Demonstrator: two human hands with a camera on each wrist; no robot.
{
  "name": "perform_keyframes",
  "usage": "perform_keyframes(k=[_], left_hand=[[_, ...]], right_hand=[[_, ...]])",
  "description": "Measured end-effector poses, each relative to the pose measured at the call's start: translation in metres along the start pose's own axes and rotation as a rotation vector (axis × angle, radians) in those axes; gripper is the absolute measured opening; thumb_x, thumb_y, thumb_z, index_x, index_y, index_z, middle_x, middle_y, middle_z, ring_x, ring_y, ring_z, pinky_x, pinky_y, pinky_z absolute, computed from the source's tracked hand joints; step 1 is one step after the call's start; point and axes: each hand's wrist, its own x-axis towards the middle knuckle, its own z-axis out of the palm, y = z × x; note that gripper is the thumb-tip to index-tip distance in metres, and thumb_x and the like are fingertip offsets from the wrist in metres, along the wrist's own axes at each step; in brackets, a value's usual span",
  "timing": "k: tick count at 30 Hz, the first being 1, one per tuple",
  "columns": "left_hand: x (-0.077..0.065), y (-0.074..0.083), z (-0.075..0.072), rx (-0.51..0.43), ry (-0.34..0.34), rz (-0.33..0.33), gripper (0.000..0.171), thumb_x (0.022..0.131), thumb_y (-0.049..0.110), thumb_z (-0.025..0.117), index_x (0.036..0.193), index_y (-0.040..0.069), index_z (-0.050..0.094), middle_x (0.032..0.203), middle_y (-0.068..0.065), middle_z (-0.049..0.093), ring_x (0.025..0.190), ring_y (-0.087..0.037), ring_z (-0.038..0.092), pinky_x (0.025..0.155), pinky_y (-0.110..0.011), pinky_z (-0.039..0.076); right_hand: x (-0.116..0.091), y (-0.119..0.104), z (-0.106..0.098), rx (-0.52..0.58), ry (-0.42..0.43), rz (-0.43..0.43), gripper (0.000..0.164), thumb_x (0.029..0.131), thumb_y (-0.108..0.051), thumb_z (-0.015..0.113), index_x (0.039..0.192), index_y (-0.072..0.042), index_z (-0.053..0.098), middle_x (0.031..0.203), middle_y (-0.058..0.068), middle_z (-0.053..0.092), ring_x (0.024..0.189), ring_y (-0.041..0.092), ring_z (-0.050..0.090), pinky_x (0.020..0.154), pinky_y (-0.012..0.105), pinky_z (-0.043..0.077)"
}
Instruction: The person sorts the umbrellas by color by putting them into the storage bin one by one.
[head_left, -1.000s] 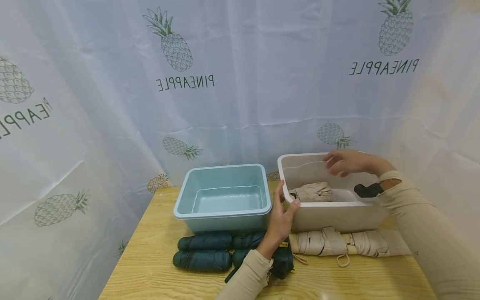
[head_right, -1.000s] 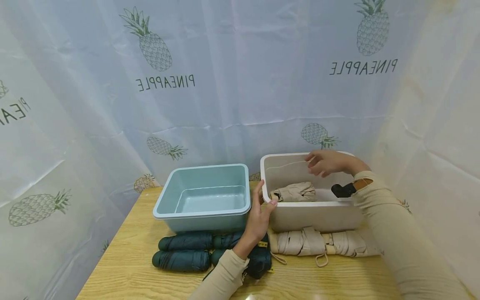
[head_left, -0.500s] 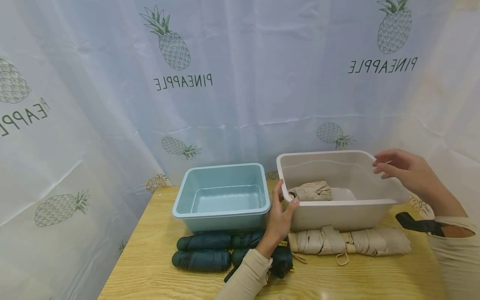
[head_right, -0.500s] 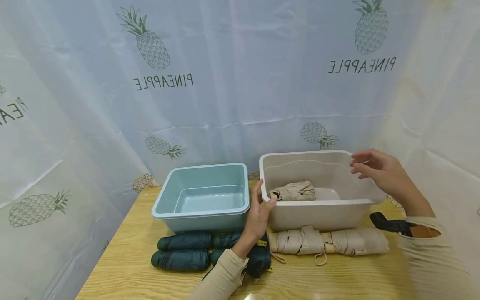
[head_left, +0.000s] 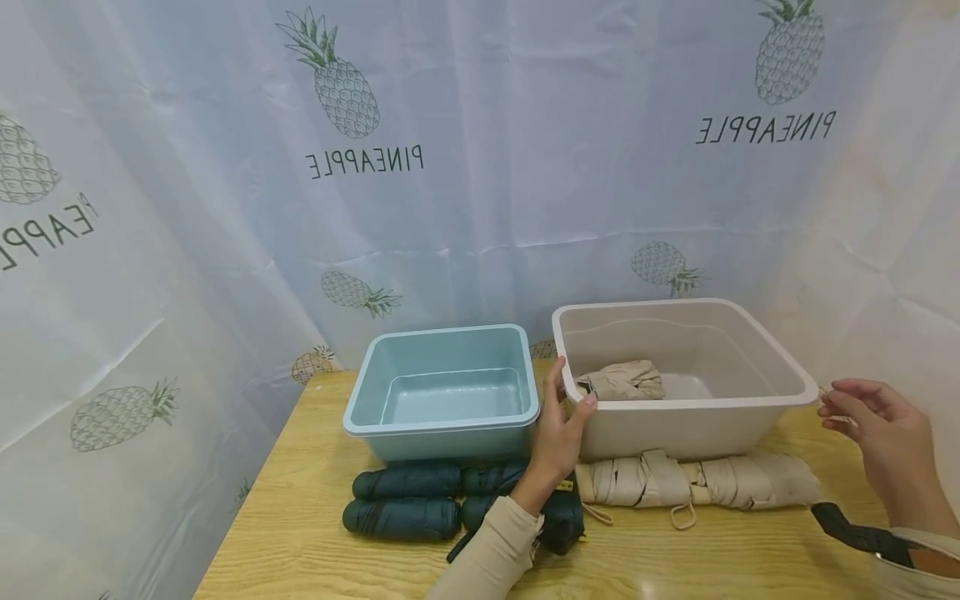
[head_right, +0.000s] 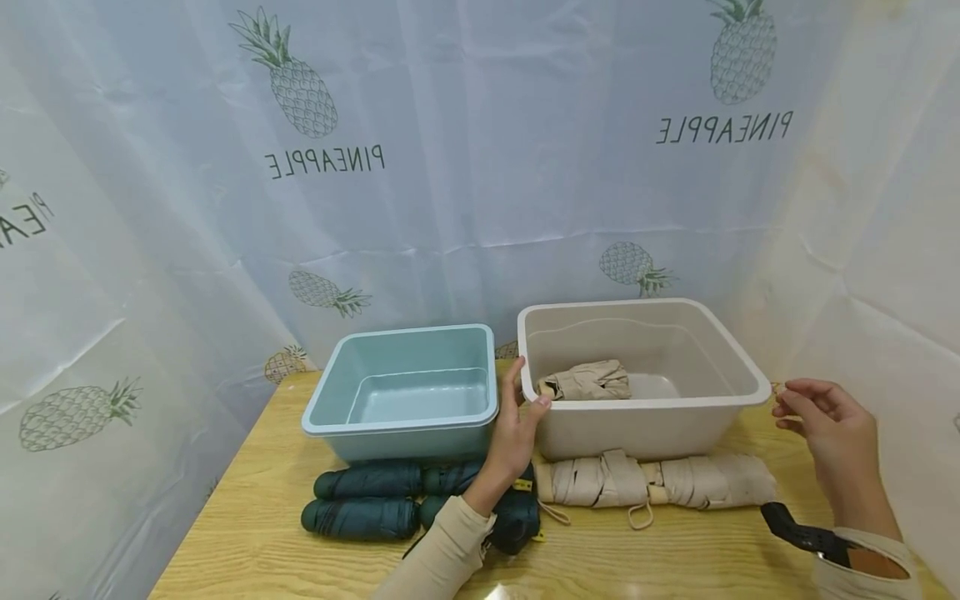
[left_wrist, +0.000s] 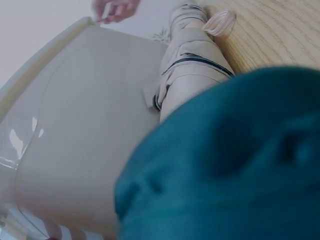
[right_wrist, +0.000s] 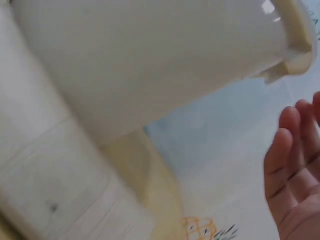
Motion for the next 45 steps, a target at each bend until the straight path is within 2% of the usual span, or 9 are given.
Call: perform_keyframes(k=[8, 13, 16, 19, 22, 28, 32, 36, 45], left_hand=[[0.000, 0.001, -0.001, 0.002, -0.005, 0.000, 0.073, 0.098, 0.047, 0.056, 0.161, 0.038, 0.021, 0.153, -0.010, 0.045, 0.139, -0.033, 0.047, 0.105, -0.061, 0.043], [0.000, 0.000, 0.000, 0.003, -0.005, 0.002, 0.073, 0.098, 0.046, 0.057, 0.161, 0.038, 0.021, 0.151, -0.011, 0.046, 0.138, -0.033, 0.048, 0.104, -0.062, 0.043], [0.000, 0.001, 0.000, 0.006, -0.010, -0.007, 0.073, 0.098, 0.047, 0.056, 0.161, 0.040, 0.021, 0.151, -0.010, 0.046, 0.137, -0.030, 0.048, 0.105, -0.062, 0.043], [0.000, 0.003, 0.000, 0.006, -0.013, -0.012, 0.073, 0.098, 0.048, 0.056, 0.161, 0.040, 0.020, 0.152, -0.010, 0.046, 0.138, -0.029, 0.048, 0.105, -0.062, 0.043], [0.000, 0.004, 0.000, 0.005, -0.015, -0.015, 0.073, 0.098, 0.048, 0.055, 0.161, 0.041, 0.020, 0.153, -0.009, 0.045, 0.138, -0.027, 0.048, 0.106, -0.062, 0.042], [0.000, 0.002, 0.000, 0.010, -0.012, -0.008, 0.073, 0.098, 0.046, 0.056, 0.161, 0.041, 0.020, 0.154, -0.008, 0.045, 0.139, -0.029, 0.047, 0.105, -0.061, 0.043], [-0.001, 0.000, 0.000, 0.003, -0.004, -0.002, 0.073, 0.098, 0.045, 0.057, 0.161, 0.040, 0.020, 0.155, -0.009, 0.044, 0.140, -0.032, 0.046, 0.106, -0.064, 0.042], [-0.003, 0.000, 0.000, -0.005, -0.009, 0.002, 0.073, 0.098, 0.045, 0.057, 0.161, 0.039, 0.020, 0.155, -0.009, 0.043, 0.141, -0.032, 0.045, 0.106, -0.064, 0.042], [0.000, 0.000, 0.000, -0.004, -0.010, 0.018, 0.073, 0.099, 0.044, 0.057, 0.162, 0.038, 0.020, 0.155, -0.010, 0.043, 0.140, -0.035, 0.045, 0.105, -0.064, 0.042]], right_hand=[[-0.016, 0.024, -0.031, -0.615, -0.304, 0.147, 0.030, 0.106, -0.009, 0.052, 0.124, -0.031, 0.063, 0.105, -0.033, 0.065, 0.089, -0.011, 0.063, 0.069, 0.017, 0.054], [-0.019, 0.036, -0.039, -0.894, -0.457, 0.206, 0.038, 0.106, -0.021, 0.054, 0.141, -0.006, 0.052, 0.113, -0.042, 0.051, 0.096, -0.022, 0.048, 0.071, 0.021, 0.051], [-0.020, 0.040, -0.040, -0.973, -0.532, 0.270, 0.056, 0.107, -0.029, 0.054, 0.148, 0.007, 0.041, 0.129, -0.018, 0.061, 0.102, -0.012, 0.053, 0.077, 0.034, 0.055], [-0.020, 0.040, -0.040, -0.995, -0.610, 0.325, 0.066, 0.107, -0.031, 0.052, 0.151, 0.013, 0.032, 0.147, 0.030, 0.049, 0.119, 0.032, 0.062, 0.082, 0.056, 0.055], [-0.022, 0.041, -0.042, -0.986, -0.665, 0.344, 0.068, 0.107, -0.030, 0.052, 0.153, 0.014, 0.027, 0.152, 0.049, 0.023, 0.124, 0.072, 0.038, 0.082, 0.064, 0.051], [-0.028, 0.045, -0.052, -0.949, -0.727, 0.379, 0.074, 0.105, -0.026, 0.055, 0.160, 0.004, 0.016, 0.150, 0.046, 0.025, 0.112, 0.025, 0.063, 0.077, 0.036, 0.054], [-0.031, 0.051, -0.056, -0.854, -0.754, 0.372, 0.078, 0.102, -0.018, 0.060, 0.163, -0.003, 0.013, 0.150, 0.005, 0.039, 0.104, -0.010, 0.055, 0.077, 0.024, 0.053], [-0.035, 0.057, -0.059, -0.811, -0.752, 0.276, 0.079, 0.096, -0.008, 0.066, 0.162, -0.005, 0.021, 0.133, -0.043, 0.022, 0.107, -0.019, 0.046, 0.076, 0.019, 0.050], [-0.035, 0.060, -0.059, -0.881, -0.693, 0.170, 0.073, 0.090, -0.006, 0.073, 0.154, -0.005, 0.037, 0.124, -0.046, 0.030, 0.100, -0.013, 0.050, 0.071, 0.021, 0.048]])
